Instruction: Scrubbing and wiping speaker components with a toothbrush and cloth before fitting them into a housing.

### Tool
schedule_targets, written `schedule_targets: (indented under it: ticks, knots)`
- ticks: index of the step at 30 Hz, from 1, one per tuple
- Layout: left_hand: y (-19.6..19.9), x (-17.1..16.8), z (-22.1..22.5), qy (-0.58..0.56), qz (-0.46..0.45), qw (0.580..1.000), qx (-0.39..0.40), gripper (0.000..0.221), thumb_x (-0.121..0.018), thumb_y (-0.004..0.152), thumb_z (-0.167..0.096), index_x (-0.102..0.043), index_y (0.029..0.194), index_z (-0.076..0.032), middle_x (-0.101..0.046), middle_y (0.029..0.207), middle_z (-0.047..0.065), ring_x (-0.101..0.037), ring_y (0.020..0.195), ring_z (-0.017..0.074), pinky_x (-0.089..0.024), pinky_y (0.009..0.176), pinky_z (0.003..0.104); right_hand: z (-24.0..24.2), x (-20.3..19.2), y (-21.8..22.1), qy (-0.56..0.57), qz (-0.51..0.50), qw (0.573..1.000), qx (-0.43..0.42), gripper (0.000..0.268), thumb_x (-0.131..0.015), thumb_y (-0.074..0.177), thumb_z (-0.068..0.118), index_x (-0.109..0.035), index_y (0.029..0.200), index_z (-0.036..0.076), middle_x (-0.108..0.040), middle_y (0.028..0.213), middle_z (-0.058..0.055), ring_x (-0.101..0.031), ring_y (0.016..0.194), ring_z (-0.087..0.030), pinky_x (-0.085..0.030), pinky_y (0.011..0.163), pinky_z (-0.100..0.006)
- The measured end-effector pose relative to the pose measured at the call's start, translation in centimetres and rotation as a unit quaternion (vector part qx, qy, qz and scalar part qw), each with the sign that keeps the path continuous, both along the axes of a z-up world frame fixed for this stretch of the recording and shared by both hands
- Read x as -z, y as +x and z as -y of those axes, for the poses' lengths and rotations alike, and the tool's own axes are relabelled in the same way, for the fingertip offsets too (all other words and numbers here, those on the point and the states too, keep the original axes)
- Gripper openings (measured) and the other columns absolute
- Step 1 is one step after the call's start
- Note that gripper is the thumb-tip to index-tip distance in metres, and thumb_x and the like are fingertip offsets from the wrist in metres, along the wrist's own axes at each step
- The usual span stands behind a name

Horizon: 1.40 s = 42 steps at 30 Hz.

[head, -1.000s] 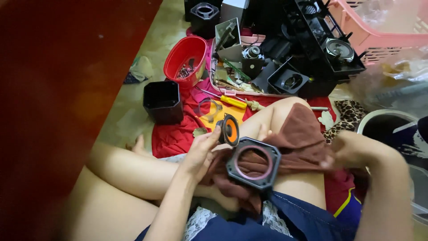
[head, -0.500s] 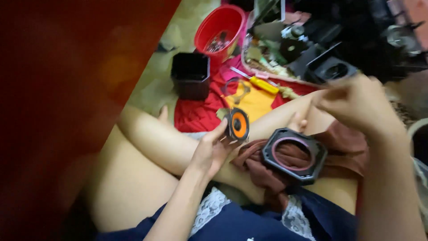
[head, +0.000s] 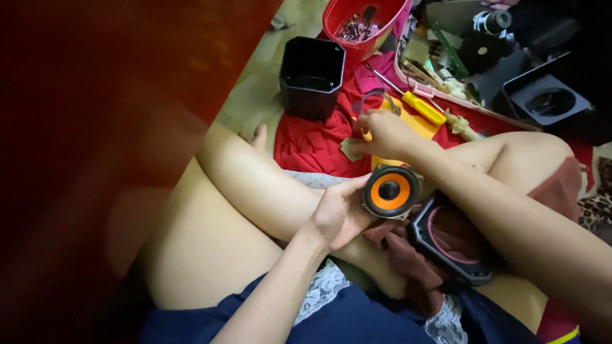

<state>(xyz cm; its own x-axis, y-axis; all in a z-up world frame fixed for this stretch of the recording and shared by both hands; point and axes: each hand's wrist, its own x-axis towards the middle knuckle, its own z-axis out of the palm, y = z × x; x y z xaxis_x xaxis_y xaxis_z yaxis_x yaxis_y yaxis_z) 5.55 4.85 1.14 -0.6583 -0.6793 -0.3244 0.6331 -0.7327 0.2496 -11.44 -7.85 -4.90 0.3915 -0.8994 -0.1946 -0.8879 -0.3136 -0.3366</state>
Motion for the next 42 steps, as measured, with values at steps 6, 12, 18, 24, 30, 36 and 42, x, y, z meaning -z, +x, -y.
schedule_targets:
  ticks: [6, 12, 18, 24, 30, 36, 42]
  knots:
    - [-1.0, -0.8, 1.4, 0.032, -0.038, 0.999, 0.008, 0.036, -0.052, 0.089, -0.034, -0.059, 0.108, -0.005, -0.061, 0.106, 0.013, -0.058, 0.098, 0.0271, -0.048, 0.085, 0.045, 0.8, 3.3, 0.6, 0.012, -0.117, 0.993, 0.03, 0.039, -0.073, 0.06, 0.027, -0.061, 0.094, 0.013, -0.054, 0.093, -0.005, -0.061, 0.085, -0.032, -0.052, 0.073, -0.045]
    - [-1.3, 0.6, 1.7, 0.054, -0.08, 0.995, -0.034, 0.044, -0.052, 0.087, -0.035, -0.053, 0.109, 0.003, -0.055, 0.111, 0.028, -0.054, 0.101, 0.0432, -0.045, 0.086, 0.058, -0.6, -2.3, 0.3, 0.042, -0.009, 0.998, 0.036, 0.02, -0.071, 0.065, 0.025, -0.063, 0.079, 0.014, -0.064, 0.074, 0.0, -0.064, 0.081, -0.027, -0.05, 0.072, -0.042]
    - [-1.5, 0.4, 1.0, 0.016, -0.081, 0.997, 0.001, 0.044, -0.054, 0.08, -0.033, -0.054, 0.105, 0.004, -0.053, 0.106, 0.037, -0.053, 0.096, 0.0514, -0.044, 0.081, 0.06, -4.5, -3.8, -2.1, 0.184, 0.181, 0.925, 0.278, 0.023, -0.072, 0.066, 0.026, -0.061, 0.083, 0.014, -0.064, 0.07, 0.0, -0.061, 0.067, -0.014, -0.051, 0.061, -0.03]
    - [-1.4, 1.2, 1.9, 0.011, -0.086, 0.996, -0.031, 0.066, -0.049, 0.068, -0.045, -0.054, 0.115, 0.001, -0.059, 0.09, 0.032, -0.061, 0.074, 0.0458, -0.052, 0.063, 0.056, -8.5, -5.3, 0.6, 0.236, 0.451, 0.791, 0.34, 0.012, -0.06, 0.08, 0.013, -0.055, 0.089, 0.007, -0.04, 0.038, -0.009, -0.045, 0.03, -0.019, -0.036, 0.03, -0.028]
    - [-0.8, 2.4, 1.7, 0.034, -0.035, 0.991, -0.123, 0.071, -0.051, 0.07, -0.056, -0.057, 0.109, 0.003, -0.061, 0.09, 0.026, -0.063, 0.078, 0.0385, -0.054, 0.064, 0.052, -7.7, -4.2, -0.4, -0.018, 0.544, 0.8, 0.253, 0.014, -0.054, 0.083, 0.004, -0.055, 0.096, 0.008, -0.037, 0.091, -0.011, -0.057, 0.042, -0.022, -0.052, 0.038, -0.03]
    - [-3.2, 2.8, 2.0, -0.013, 0.096, 0.995, 0.006, 0.059, -0.038, 0.084, -0.048, -0.055, 0.098, 0.007, -0.06, 0.08, 0.02, -0.06, 0.056, 0.0285, -0.052, 0.047, 0.037, -9.5, -7.9, -0.1, 0.039, 0.591, 0.765, 0.252, 0.01, -0.059, 0.085, 0.012, -0.055, 0.095, 0.011, -0.049, 0.063, 0.002, -0.041, 0.05, -0.004, -0.033, 0.041, -0.015]
    - [-5.1, 6.3, 4.2, 0.12, 0.131, 0.982, -0.064, 0.062, -0.05, 0.071, -0.06, -0.056, 0.098, -0.005, -0.061, 0.088, 0.027, -0.062, 0.07, 0.0432, -0.053, 0.063, 0.054, -8.4, -5.7, -0.2, -0.024, 0.552, 0.789, 0.271, 0.019, -0.075, 0.075, 0.019, -0.061, 0.085, 0.011, -0.061, 0.071, -0.002, -0.057, 0.059, -0.007, -0.044, 0.048, -0.018]
